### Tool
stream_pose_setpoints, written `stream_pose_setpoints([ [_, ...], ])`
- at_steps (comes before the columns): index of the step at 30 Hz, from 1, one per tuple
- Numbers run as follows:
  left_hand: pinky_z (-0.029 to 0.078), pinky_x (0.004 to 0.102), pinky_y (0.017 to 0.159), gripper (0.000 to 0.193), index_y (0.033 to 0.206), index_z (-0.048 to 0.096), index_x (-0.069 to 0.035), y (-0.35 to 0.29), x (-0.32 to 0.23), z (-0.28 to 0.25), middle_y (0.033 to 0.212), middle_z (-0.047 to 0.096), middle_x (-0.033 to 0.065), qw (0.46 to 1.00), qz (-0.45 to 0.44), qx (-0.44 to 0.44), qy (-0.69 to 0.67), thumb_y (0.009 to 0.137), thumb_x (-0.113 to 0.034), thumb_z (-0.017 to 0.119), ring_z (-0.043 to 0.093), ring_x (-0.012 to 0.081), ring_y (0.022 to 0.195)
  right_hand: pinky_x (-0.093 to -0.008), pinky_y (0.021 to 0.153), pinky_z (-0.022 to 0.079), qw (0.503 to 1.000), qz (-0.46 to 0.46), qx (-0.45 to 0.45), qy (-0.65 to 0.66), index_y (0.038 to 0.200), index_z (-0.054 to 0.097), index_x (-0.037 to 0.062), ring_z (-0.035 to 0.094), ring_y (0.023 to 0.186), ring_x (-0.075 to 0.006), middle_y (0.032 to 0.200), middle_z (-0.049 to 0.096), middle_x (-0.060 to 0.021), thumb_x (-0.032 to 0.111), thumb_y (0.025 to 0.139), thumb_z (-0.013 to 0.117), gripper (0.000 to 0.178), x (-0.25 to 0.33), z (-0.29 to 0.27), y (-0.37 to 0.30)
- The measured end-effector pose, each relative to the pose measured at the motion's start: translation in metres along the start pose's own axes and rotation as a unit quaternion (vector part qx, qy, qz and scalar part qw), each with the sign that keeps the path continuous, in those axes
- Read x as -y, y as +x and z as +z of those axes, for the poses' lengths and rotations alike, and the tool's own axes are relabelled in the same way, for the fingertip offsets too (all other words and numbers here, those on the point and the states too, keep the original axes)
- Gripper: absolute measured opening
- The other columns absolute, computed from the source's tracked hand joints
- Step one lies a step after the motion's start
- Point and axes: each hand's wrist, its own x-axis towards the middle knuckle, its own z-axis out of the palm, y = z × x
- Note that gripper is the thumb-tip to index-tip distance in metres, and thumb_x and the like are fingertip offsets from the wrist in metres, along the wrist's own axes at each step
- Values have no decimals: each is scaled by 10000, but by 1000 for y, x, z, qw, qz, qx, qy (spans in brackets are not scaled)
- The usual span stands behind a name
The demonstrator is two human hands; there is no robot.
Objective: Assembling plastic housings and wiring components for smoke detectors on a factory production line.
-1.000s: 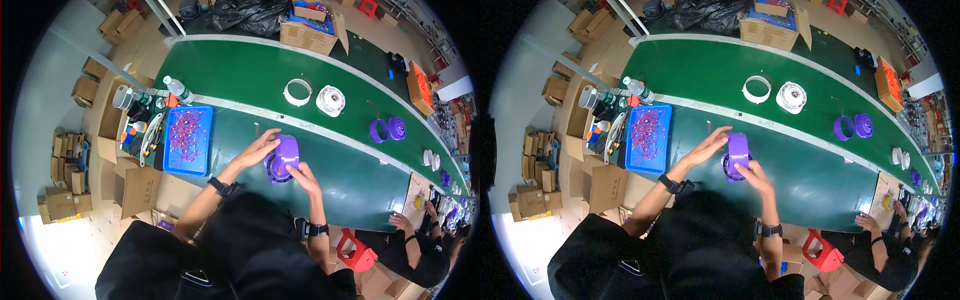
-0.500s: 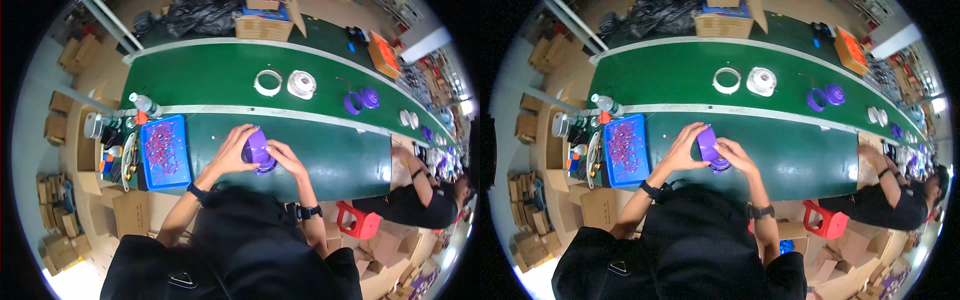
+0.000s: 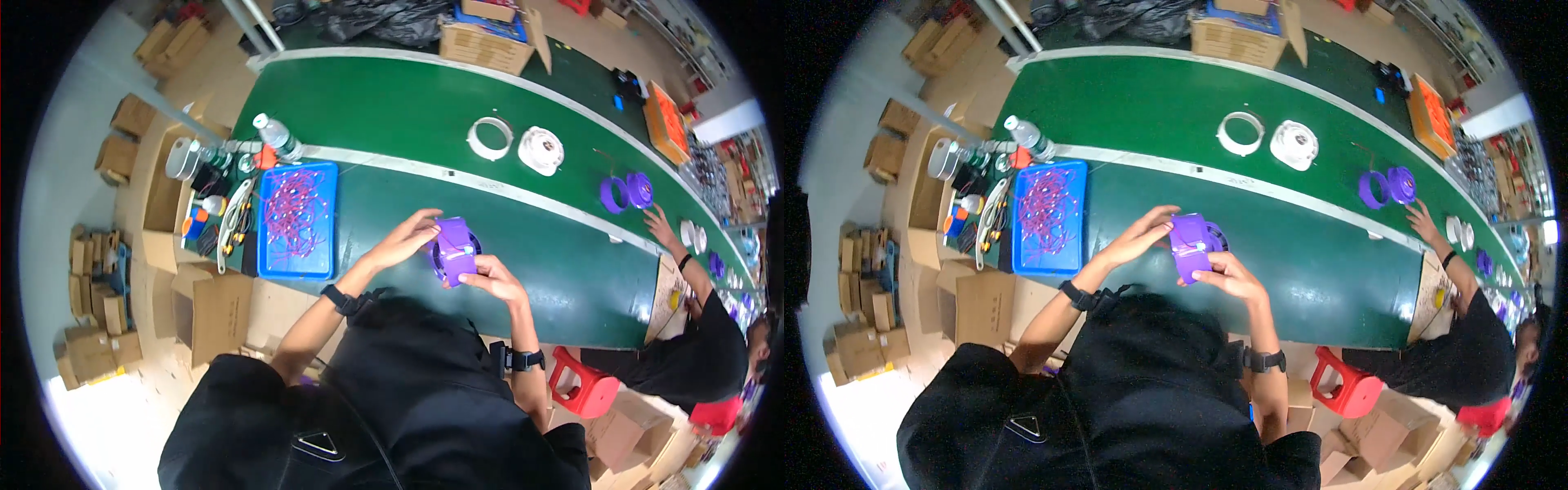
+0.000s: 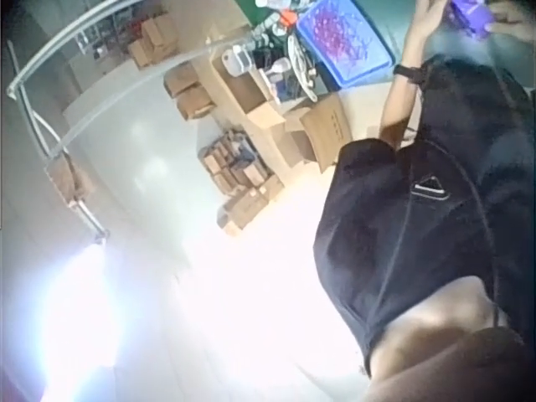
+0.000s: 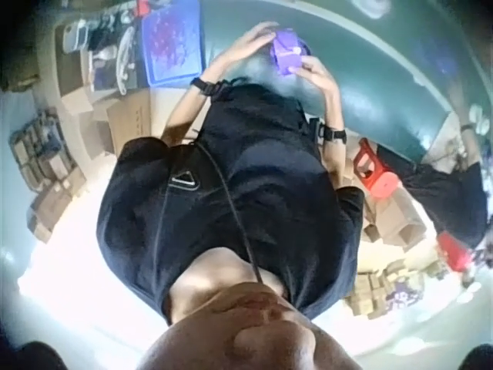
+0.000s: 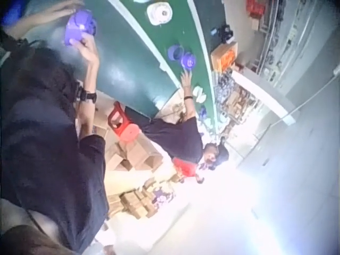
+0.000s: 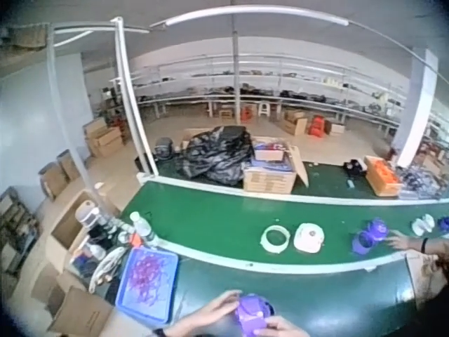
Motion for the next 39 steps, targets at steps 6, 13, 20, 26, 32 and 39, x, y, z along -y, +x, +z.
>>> stream_pose_setpoints([
  [6, 486, 377, 926, 506, 1345, 392, -54, -17, -5, 1, 1307, 464, 135, 997, -11, 4, -72, 902, -197, 590, 502, 240, 1159, -366, 919, 466, 996, -9, 69, -55, 1203, 544, -31, 618, 1002, -228, 1077, 656, -147, 98, 860, 605, 372, -2, 11, 8],
  [13, 489, 343, 889, 515, 1183, 531, -31, -23, -14, 20, 1272, 508, 115, 961, 169, 11, 218, 726, -134, 745, 553, 216, 1080, -369, 878, 507, 980, 16, -62, 189, 1245, 480, -31, 638, 968, -255, 1095, 614, -143, 175, 933, 514, 375, -16, 6, 11],
  [20, 483, 334, 889, 478, 1180, 525, -51, -21, -21, 18, 1373, 412, 136, 935, 212, 31, 282, 738, -110, 697, 522, 257, 1142, -353, 882, 494, 992, 0, -65, 111, 1249, 475, -27, 632, 967, -236, 1108, 611, -124, 144, 933, 510, 362, -26, -1, 18],
  [26, 520, 242, 672, 493, 1294, 481, -80, -12, -20, 13, 1345, 455, 120, 935, 237, -118, 236, 829, -93, 644, 582, 169, 1024, -330, 935, 448, 997, -20, -71, 9, 1174, 570, -24, 605, 1022, -197, 1097, 641, -107, 87, 874, 579, 320, -15, 0, 20],
  [32, 446, 186, 627, 218, 1053, 624, -21, -15, 2, -1, 893, 656, 29, 995, 96, -2, 30, 865, -129, 652, 584, 59, 770, -330, 936, 447, 1000, -10, -21, -7, 1030, 655, -30, 620, 993, -205, 1051, 669, -134, 53, 808, 579, 249, -23, -2, 20],
  [39, 425, 197, 555, 144, 880, 655, -6, -17, 2, 0, 703, 614, -16, 990, 106, -89, 26, 867, -148, 667, 534, 23, 633, -427, 900, 408, 948, -118, -17, 294, 656, 583, 47, 562, 663, -255, 676, 592, -107, 138, 690, 588, 97, -38, -12, 22],
])
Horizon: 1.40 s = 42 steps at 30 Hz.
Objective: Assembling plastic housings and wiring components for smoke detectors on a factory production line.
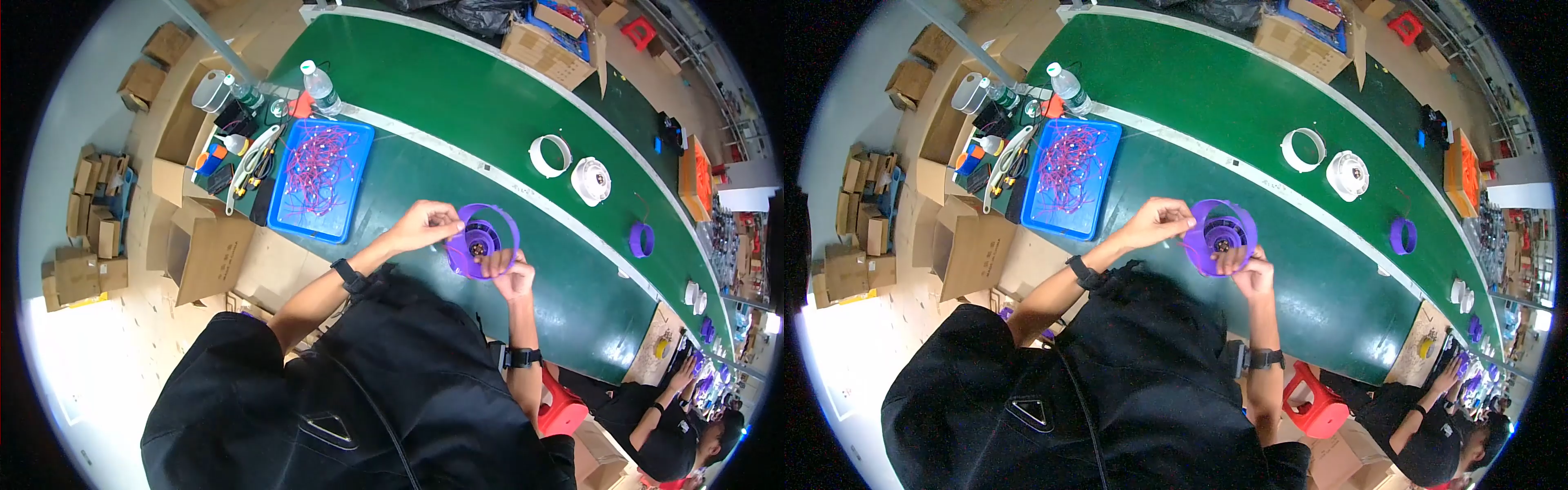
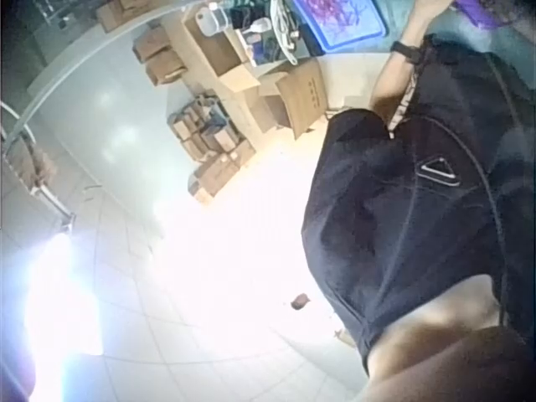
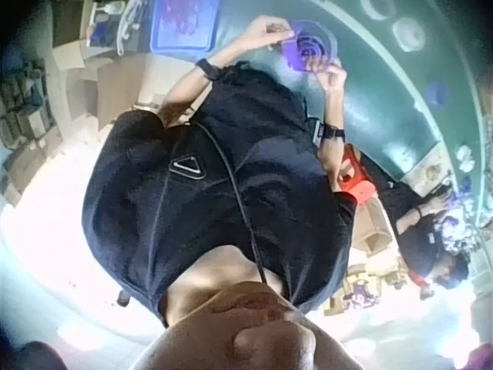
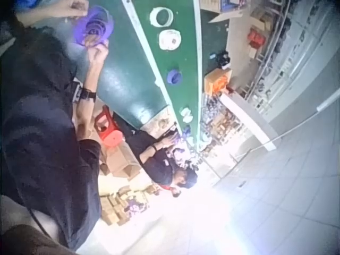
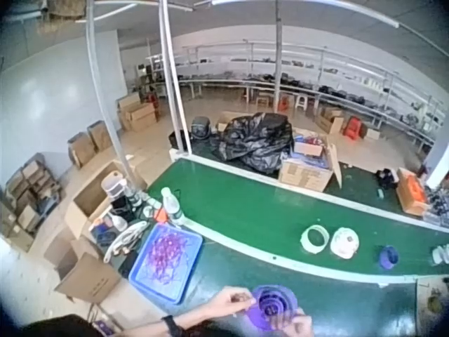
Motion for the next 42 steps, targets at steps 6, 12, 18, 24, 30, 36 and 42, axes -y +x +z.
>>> stream_pose_setpoints([
  [6, 447, 219, 633, 543, 1295, 427, -34, 2, -16, -12, 956, 621, 38, 996, -49, 80, 11, 848, -192, 692, 551, 68, 789, -368, 829, 372, 970, -53, 18, 235, 557, 433, 131, 427, 533, -187, 517, 399, -12, 241, 694, 612, 250, -1, -16, -2],
  [12, 485, 256, 644, 534, 1234, 491, -28, 0, -22, -3, 1012, 615, 47, 990, -18, 113, 88, 780, -171, 733, 576, 100, 772, -447, 971, 406, 980, 15, -189, 67, 1086, 513, 15, 585, 1000, -258, 1067, 602, -155, 284, 869, 507, 346, -11, -9, 13],
  [18, 515, 308, 637, 539, 1157, 572, -54, 4, -28, 4, 1005, 605, 77, 926, 166, 16, 338, 656, -136, 751, 606, 193, 725, -394, 908, 510, 954, 67, -292, 34, 1226, 457, 3, 601, 1059, -258, 1190, 575, -163, 281, 964, 394, 388, -14, -27, 12],
  [24, 528, 335, 639, 589, 1207, 554, -75, 2, -31, 3, 1092, 616, 96, 922, 148, 45, 354, 659, -160, 750, 633, 227, 741, -377, 892, 521, 957, 59, -283, 37, 1204, 476, 16, 618, 1023, -245, 1144, 599, -149, 241, 963, 385, 342, -17, -29, 13],
  [30, 527, 298, 612, 540, 1238, 513, 23, 18, 14, -16, 980, 675, 123, 979, -82, -106, 153, 824, -289, 663, 635, 153, 720, -301, 714, 530, 954, 69, -293, -13, 1149, 511, 8, 637, 796, -188, 967, 646, -140, 195, 923, 441, 301, -13, -47, 4],
  [36, 552, 355, 830, 394, 1152, 470, 53, 55, 100, -119, 1044, 616, 243, 924, -278, -202, -165, 901, -241, 547, 648, 288, 924, -297, 660, 515, 896, 115, -322, -283, 1179, 511, 11, 614, 720, -174, 883, 641, -117, 174, 881, 502, 340, -17, -83, -18],
  [42, 587, 352, 782, 358, 1065, 513, 126, 136, 106, -157, 1002, 622, 235, 900, -197, -314, -232, 893, -186, 549, 659, 308, 868, -271, 495, 488, 849, 193, -291, -396, 1288, 442, 24, 599, 586, -163, 805, 643, -117, 139, 862, 531, 450, -46, -109, -34],
])
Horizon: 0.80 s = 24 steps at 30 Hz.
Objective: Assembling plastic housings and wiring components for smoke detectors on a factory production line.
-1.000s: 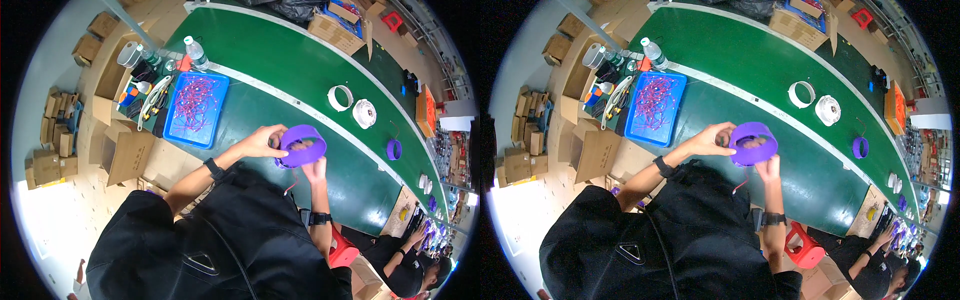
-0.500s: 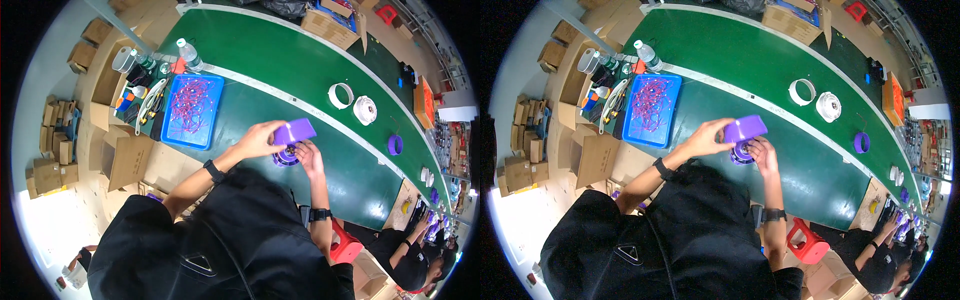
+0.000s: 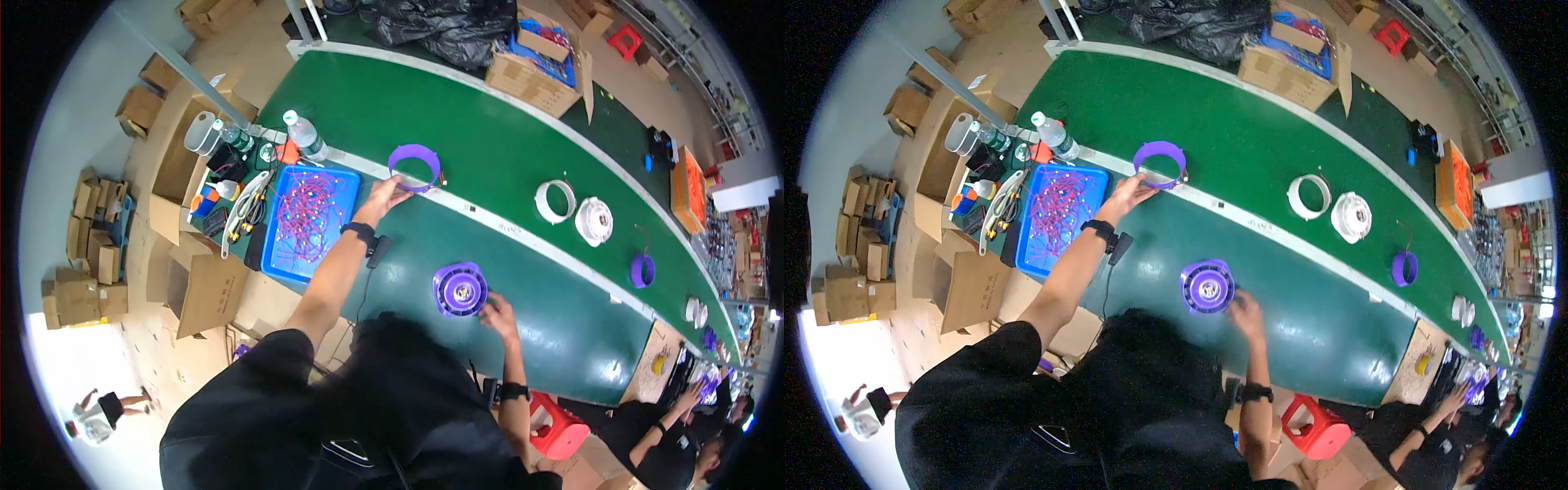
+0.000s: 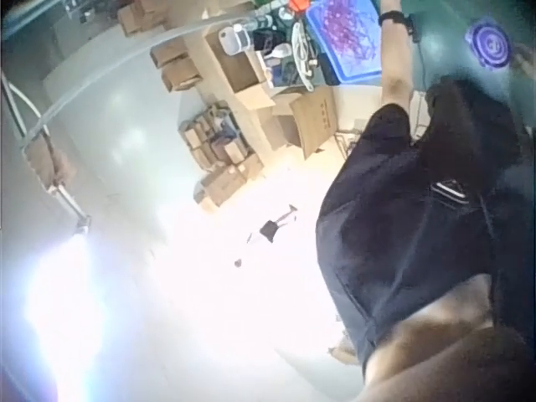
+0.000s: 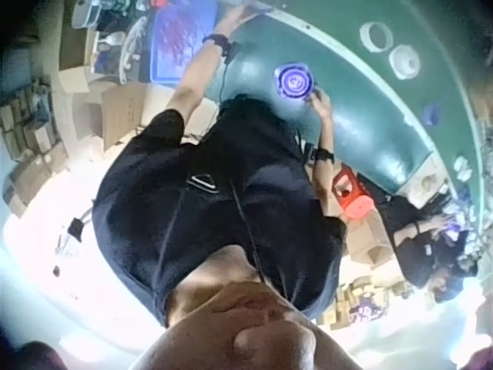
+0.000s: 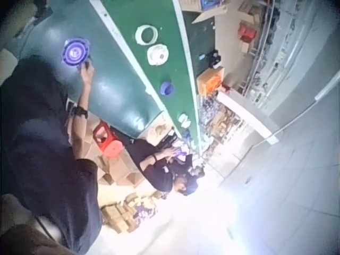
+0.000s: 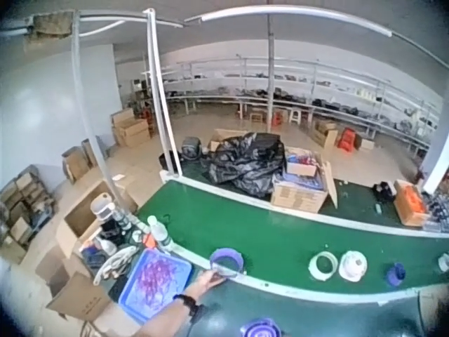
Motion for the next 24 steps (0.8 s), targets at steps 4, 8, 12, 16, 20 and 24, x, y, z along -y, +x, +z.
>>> stream_pose_setpoints([
  [4, 590, 347, 780, 328, 1058, 519, 131, 41, -12, 17, 1005, 616, 210, 997, -13, -47, -51, 880, -139, 571, 655, 292, 878, -283, 478, 488, 997, 3, -5, -74, 1331, 406, 41, 606, 563, -170, 760, 644, -124, 122, 873, 517, 478, -3, 2, 3],
  [8, 575, 304, 793, 421, 1110, 476, 131, 69, -11, 2, 1014, 603, 181, 993, 46, -92, -63, 848, -154, 641, 646, 241, 879, -313, 458, 518, 999, 52, -6, -8, 1362, 390, 43, 636, 564, -202, 736, 644, -146, 104, 884, 487, 492, 17, 9, 15],
  [12, 532, 333, 819, 404, 1119, 484, 31, 74, -12, -43, 1013, 588, 116, 978, 160, -117, 67, 839, -206, 654, 603, 205, 921, -342, 447, 545, 1000, 15, 1, 5, 1367, 402, 34, 641, 524, -233, 689, 636, -159, 83, 893, 459, 480, 39, 24, 44],
  [16, 533, 318, 692, 380, 1197, 522, 16, 21, 4, -23, 1012, 632, 110, 990, 119, -14, 70, 835, -86, 576, 622, 187, 843, -311, 420, 520, 999, -23, -40, 10, 1363, 420, 26, 610, 461, -209, 617, 617, -142, 133, 905, 500, 478, 48, 6, 74],
  [20, 543, 340, 725, 326, 1198, 528, -27, -37, 12, -60, 1002, 638, 94, 984, 71, 126, 106, 902, -163, 531, 630, 198, 877, -288, 418, 517, 990, -8, -101, 99, 1303, 475, 10, 608, 465, -197, 644, 628, -149, 223, 906, 521, 453, 96, 15, 127],
  [24, 541, 330, 727, 305, 1189, 536, -36, -80, 19, -74, 987, 642, 82, 973, 42, 162, 157, 928, -190, 498, 626, 173, 881, -309, 515, 548, 985, -25, -117, 125, 1278, 485, 17, 647, 594, -222, 735, 648, -161, 275, 921, 506, 440, 139, 10, 196],
])
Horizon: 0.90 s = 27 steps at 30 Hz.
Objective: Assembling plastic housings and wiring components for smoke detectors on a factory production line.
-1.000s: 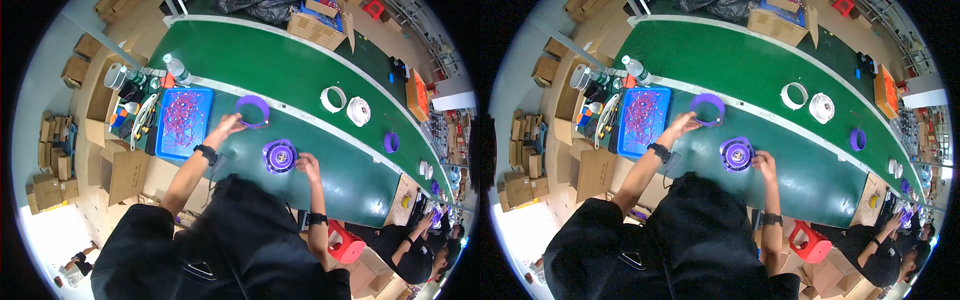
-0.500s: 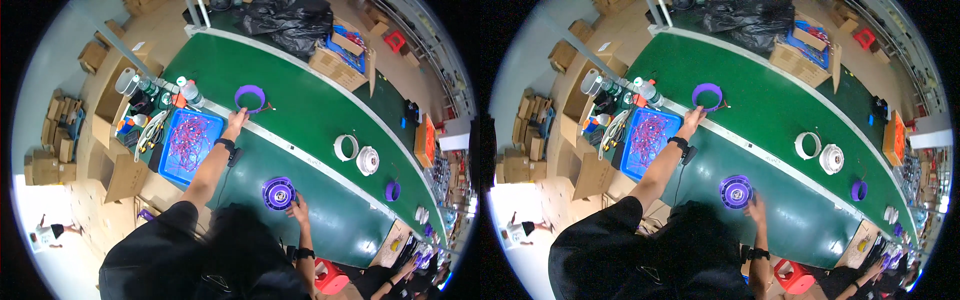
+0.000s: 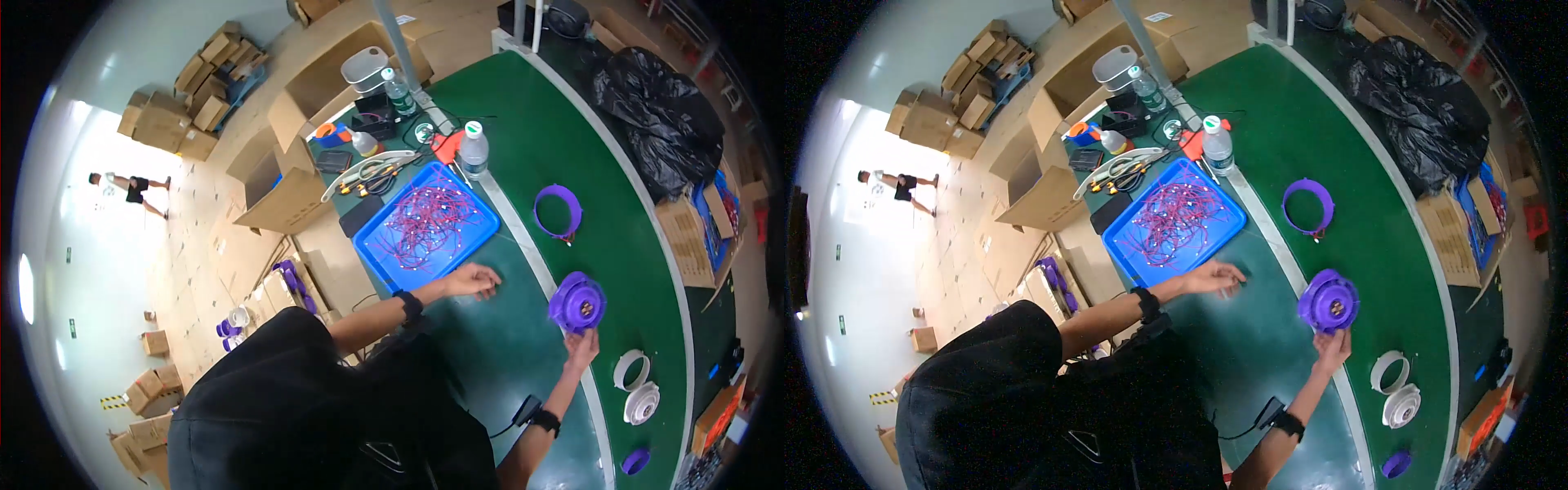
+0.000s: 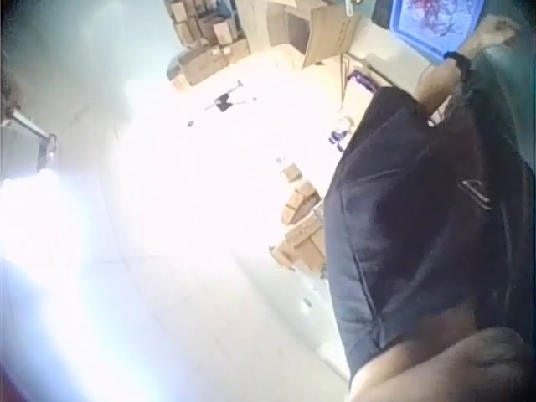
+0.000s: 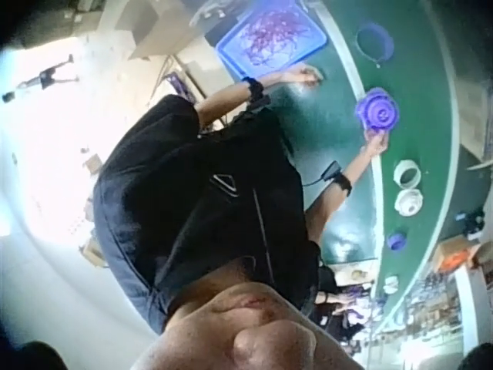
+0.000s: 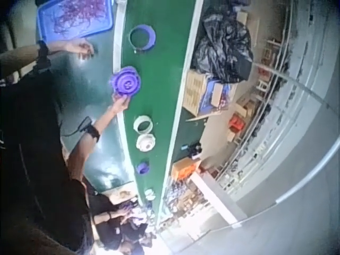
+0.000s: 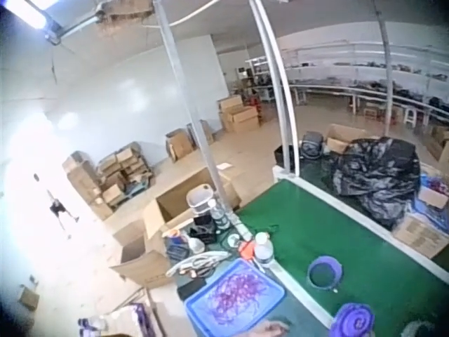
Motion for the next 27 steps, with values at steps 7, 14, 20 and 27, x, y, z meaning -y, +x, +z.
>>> stream_pose_setpoints([
  [7, 532, 289, 690, 278, 1175, 558, -59, -23, 18, -7, 983, 631, 46, 998, -59, -34, 5, 924, -142, 472, 608, 130, 849, -336, 692, 550, 991, 22, 30, 131, 1389, 332, 56, 651, 861, -270, 1045, 628, -195, 252, 915, 512, 544, 15, 45, 43],
  [14, 524, 283, 640, 272, 1157, 558, -47, -29, 29, -21, 860, 653, 69, 991, -55, -32, 115, 902, -100, 483, 625, 129, 746, -297, 594, 534, 980, 65, 167, -91, 1060, 601, -31, 653, 722, -183, 875, 665, -162, 323, 913, 542, 387, -41, -4, -40],
  [20, 514, 276, 590, 260, 1135, 564, -39, -52, 42, -12, 747, 646, 76, 980, -1, -89, 177, 887, -121, 564, 625, 126, 640, -292, 470, 523, 979, 140, 81, -123, 704, 618, -32, 632, 498, -202, 676, 667, -163, 342, 928, 528, 445, -141, -94, -118],
  [27, 489, 343, 554, 173, 963, 613, -53, -106, 42, -25, 613, 630, 75, 977, 58, -156, 136, 876, -202, 606, 624, 187, 586, -311, 399, 490, 982, 96, 106, -124, 622, 549, 8, 621, 471, -242, 612, 643, -177, 332, 942, 473, 461, -173, -112, -132],
])
